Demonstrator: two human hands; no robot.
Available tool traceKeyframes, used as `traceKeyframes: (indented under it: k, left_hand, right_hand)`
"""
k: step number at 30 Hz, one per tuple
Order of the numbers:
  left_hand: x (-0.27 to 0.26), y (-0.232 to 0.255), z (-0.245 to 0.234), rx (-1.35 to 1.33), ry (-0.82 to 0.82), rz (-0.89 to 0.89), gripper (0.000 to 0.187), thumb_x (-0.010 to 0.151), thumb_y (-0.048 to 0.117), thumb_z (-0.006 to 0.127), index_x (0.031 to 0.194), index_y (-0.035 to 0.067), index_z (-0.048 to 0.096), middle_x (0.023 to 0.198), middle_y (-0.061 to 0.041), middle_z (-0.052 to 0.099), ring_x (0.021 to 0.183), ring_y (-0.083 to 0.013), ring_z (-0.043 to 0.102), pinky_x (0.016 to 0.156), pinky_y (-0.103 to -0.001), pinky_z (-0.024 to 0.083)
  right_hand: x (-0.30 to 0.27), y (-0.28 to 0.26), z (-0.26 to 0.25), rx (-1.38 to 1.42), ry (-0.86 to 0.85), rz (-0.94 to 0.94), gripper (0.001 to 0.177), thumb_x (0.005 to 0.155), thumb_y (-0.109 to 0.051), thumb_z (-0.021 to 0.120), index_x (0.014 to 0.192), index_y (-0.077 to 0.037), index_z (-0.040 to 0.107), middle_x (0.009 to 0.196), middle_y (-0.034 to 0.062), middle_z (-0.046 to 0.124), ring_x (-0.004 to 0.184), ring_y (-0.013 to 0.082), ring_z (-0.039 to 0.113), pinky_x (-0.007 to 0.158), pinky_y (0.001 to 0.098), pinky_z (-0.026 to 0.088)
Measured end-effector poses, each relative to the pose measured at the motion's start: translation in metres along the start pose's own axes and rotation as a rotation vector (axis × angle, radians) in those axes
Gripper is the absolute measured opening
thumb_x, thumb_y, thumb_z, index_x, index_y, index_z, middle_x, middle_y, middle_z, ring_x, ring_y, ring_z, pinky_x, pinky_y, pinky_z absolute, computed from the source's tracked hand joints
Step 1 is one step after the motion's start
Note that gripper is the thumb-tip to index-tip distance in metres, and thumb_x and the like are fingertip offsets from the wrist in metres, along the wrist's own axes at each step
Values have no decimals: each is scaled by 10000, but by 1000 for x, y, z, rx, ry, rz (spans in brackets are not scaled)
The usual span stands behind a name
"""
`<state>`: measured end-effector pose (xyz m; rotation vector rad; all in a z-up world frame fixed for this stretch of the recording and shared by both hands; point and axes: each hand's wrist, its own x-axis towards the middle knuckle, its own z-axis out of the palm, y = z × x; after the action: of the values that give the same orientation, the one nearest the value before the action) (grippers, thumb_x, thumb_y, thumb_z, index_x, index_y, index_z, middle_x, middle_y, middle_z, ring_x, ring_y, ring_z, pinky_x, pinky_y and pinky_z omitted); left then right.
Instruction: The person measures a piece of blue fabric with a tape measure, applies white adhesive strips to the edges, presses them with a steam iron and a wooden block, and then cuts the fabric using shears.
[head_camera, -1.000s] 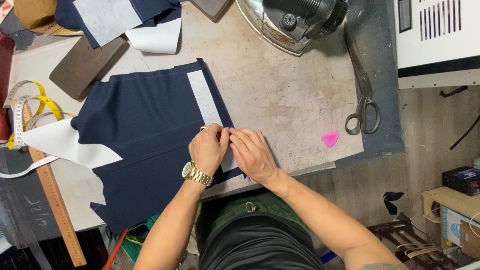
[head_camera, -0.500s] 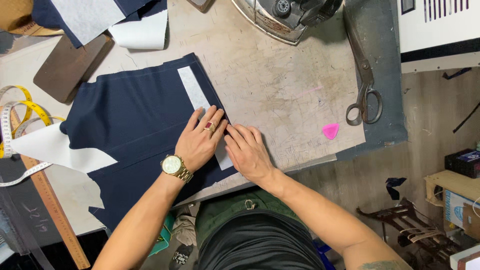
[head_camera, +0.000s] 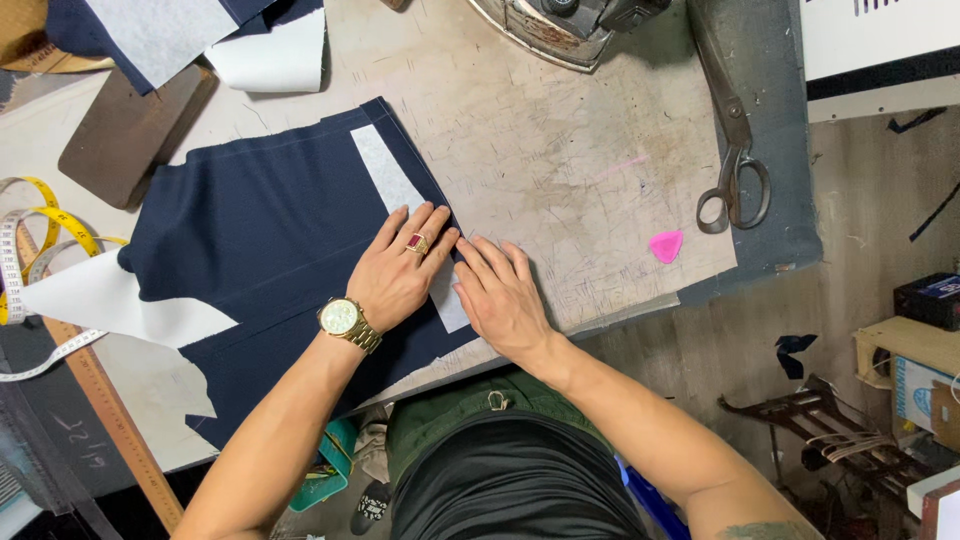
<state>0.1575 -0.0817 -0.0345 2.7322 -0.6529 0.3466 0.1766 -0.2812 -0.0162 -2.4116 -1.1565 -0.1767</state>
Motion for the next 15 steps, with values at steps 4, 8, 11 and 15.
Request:
traceKeyframes:
  k: [4, 8, 11, 15]
  left_hand:
    - [1, -6, 4, -10, 19, -8, 334, 984, 93, 527, 1291, 65, 655, 1385, -200, 615, 1344, -362, 553, 1150, -537, 373]
    - [5, -8, 3, -15, 48, -7, 309, 971, 93, 542, 1244, 61, 683, 1344, -186, 637, 1312, -348, 573, 1144, -528, 384]
    - [7, -12, 6, 3, 69, -12, 295, 960, 78, 552, 1218, 50, 693, 1321, -177, 647, 1289, -340, 588, 1133, -518, 404]
    - [18, -15, 1, 82, 105, -45, 280, 954, 69, 595, 1208, 20, 703, 1343, -200, 648, 1300, -359, 583, 1126, -537, 405]
  right_hand:
    - [1, -2, 1, -4, -5, 15, 196, 1001, -155, 644, 1119, 1, 660, 1309, 200, 652, 1254, 345, 599, 1044, 545, 438]
    - [3, -2, 3, 14, -5, -1, 192, 1007, -135, 636, 1135, 7, 655, 1327, 215, 642, 1270, 355, 594, 1048, 536, 447]
    - [2, -2, 6, -3, -18, -19, 180, 1007, -128, 633, 1128, 3, 659, 1340, 227, 635, 1285, 366, 586, 1049, 557, 443]
    - [4, -3, 5, -23, -35, -24, 176, 1002, -117, 638, 1123, 9, 662, 1344, 245, 629, 1287, 380, 583, 1046, 593, 427]
